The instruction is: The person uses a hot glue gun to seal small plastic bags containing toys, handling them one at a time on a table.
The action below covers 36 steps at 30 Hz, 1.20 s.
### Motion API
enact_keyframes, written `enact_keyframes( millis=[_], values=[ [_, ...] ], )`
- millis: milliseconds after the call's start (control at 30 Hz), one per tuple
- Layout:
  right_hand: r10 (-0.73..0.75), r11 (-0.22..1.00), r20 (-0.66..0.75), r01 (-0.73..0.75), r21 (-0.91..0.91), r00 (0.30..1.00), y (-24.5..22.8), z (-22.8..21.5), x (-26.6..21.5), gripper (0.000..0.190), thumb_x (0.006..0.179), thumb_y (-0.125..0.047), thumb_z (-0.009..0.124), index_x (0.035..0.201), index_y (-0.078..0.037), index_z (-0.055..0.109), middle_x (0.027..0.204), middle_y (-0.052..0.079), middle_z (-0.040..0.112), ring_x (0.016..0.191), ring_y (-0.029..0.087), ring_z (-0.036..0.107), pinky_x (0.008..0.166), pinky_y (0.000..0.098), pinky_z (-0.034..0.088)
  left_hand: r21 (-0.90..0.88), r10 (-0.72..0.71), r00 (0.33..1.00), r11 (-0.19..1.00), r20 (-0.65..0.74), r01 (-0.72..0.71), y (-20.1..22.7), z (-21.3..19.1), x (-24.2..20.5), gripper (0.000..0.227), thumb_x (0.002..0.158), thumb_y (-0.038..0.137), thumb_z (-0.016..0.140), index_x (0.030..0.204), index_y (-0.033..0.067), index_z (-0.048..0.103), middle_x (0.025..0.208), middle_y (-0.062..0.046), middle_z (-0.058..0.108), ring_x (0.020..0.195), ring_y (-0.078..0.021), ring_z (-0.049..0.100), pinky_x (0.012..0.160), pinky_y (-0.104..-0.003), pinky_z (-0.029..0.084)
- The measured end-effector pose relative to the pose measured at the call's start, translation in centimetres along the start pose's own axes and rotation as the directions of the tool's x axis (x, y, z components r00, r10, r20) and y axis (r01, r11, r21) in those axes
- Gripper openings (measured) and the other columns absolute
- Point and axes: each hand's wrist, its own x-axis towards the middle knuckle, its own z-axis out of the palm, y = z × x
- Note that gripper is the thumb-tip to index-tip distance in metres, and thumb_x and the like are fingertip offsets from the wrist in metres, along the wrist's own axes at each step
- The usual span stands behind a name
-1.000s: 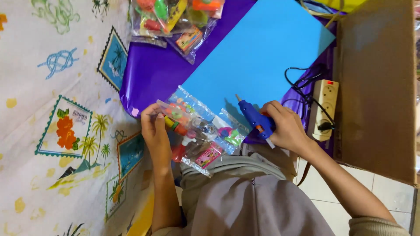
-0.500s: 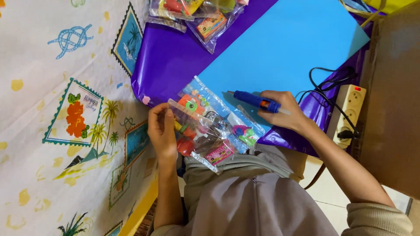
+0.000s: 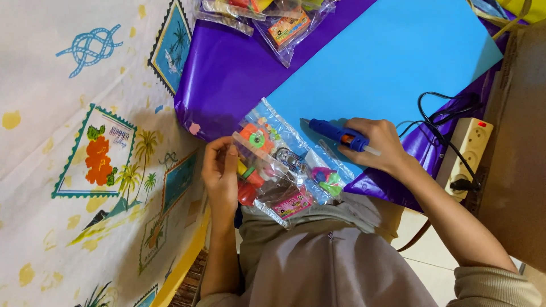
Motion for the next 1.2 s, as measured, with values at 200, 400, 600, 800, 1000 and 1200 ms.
enact_keyframes(
  millis=[200, 400, 600, 800, 1000, 1200],
  values=[
    [-0.039, 0.998, -0.004, 0.038, -0.054, 0.999, 1.1, 0.8, 0.1, 0.026, 0.069, -0.024, 0.086, 0.085, -0.014, 0.068, 0.070, 0.005, 0.070, 0.059, 0.028, 0.068, 0.057, 0.0337, 0.052, 0.011, 0.004, 0.999, 1.000, 0.043, -0.004, -0.6, 0.1, 0.9, 0.015, 0.104, 0.012, 0.058, 0.115, 0.0044, 0.065, 0.095, -0.005, 0.057, 0.082, -0.0115, 0.060, 0.074, -0.026, 0.052],
    [-0.040, 0.997, -0.004, 0.040, -0.064, 0.999, 1.0, 0.8, 0.2, 0.025, 0.070, -0.027, 0.085, 0.085, -0.014, 0.068, 0.071, 0.004, 0.070, 0.059, 0.028, 0.068, 0.056, 0.0328, 0.052, 0.018, 0.011, 0.998, 1.000, 0.065, -0.012, -0.3, 0.4, 1.3, 0.017, 0.105, 0.013, 0.057, 0.116, 0.0024, 0.064, 0.093, -0.006, 0.057, 0.080, -0.0128, 0.063, 0.072, -0.026, 0.053],
    [-0.072, 0.996, -0.014, 0.071, -0.062, 0.997, 1.3, 1.1, 0.2, 0.025, 0.071, -0.028, 0.084, 0.087, -0.014, 0.071, 0.073, 0.005, 0.071, 0.058, 0.027, 0.068, 0.055, 0.0315, 0.053, 0.046, 0.022, 0.998, 0.999, 0.056, -0.025, -0.1, 0.9, 1.1, 0.020, 0.105, 0.018, 0.058, 0.115, 0.0022, 0.064, 0.095, -0.007, 0.056, 0.083, -0.0130, 0.060, 0.075, -0.028, 0.052],
    [-0.085, 0.994, -0.020, 0.083, -0.066, 0.996, 0.9, 0.7, 0.4, 0.025, 0.073, -0.026, 0.085, 0.087, -0.011, 0.072, 0.072, 0.007, 0.072, 0.056, 0.028, 0.068, 0.053, 0.0319, 0.052, 0.038, 0.018, 0.998, 0.999, 0.058, -0.020, -0.3, 1.0, 1.1, 0.022, 0.105, 0.019, 0.057, 0.116, 0.0017, 0.064, 0.096, -0.007, 0.058, 0.084, -0.0135, 0.061, 0.075, -0.028, 0.052],
    [-0.097, 0.991, -0.002, 0.097, -0.093, 0.995, 1.5, 1.0, 0.4, 0.028, 0.073, -0.032, 0.084, 0.088, -0.012, 0.072, 0.074, 0.007, 0.073, 0.059, 0.027, 0.069, 0.054, 0.0311, 0.053, 0.042, 0.019, 0.998, 0.999, 0.062, -0.022, 0.1, 1.2, 1.0, 0.023, 0.105, 0.020, 0.057, 0.116, 0.0016, 0.063, 0.096, -0.008, 0.058, 0.083, -0.0138, 0.061, 0.074, -0.028, 0.052],
    [-0.119, 0.984, 0.001, 0.118, -0.130, 0.993, 1.5, 1.1, 0.3, 0.030, 0.073, -0.034, 0.085, 0.089, -0.012, 0.072, 0.075, 0.007, 0.073, 0.060, 0.027, 0.070, 0.055, 0.0317, 0.054, 0.020, 0.011, 0.998, 1.000, 0.069, -0.012, -0.2, 1.2, 1.0, 0.022, 0.105, 0.019, 0.057, 0.117, 0.0010, 0.062, 0.096, -0.008, 0.059, 0.084, -0.0137, 0.063, 0.073, -0.026, 0.052]
  ],
)
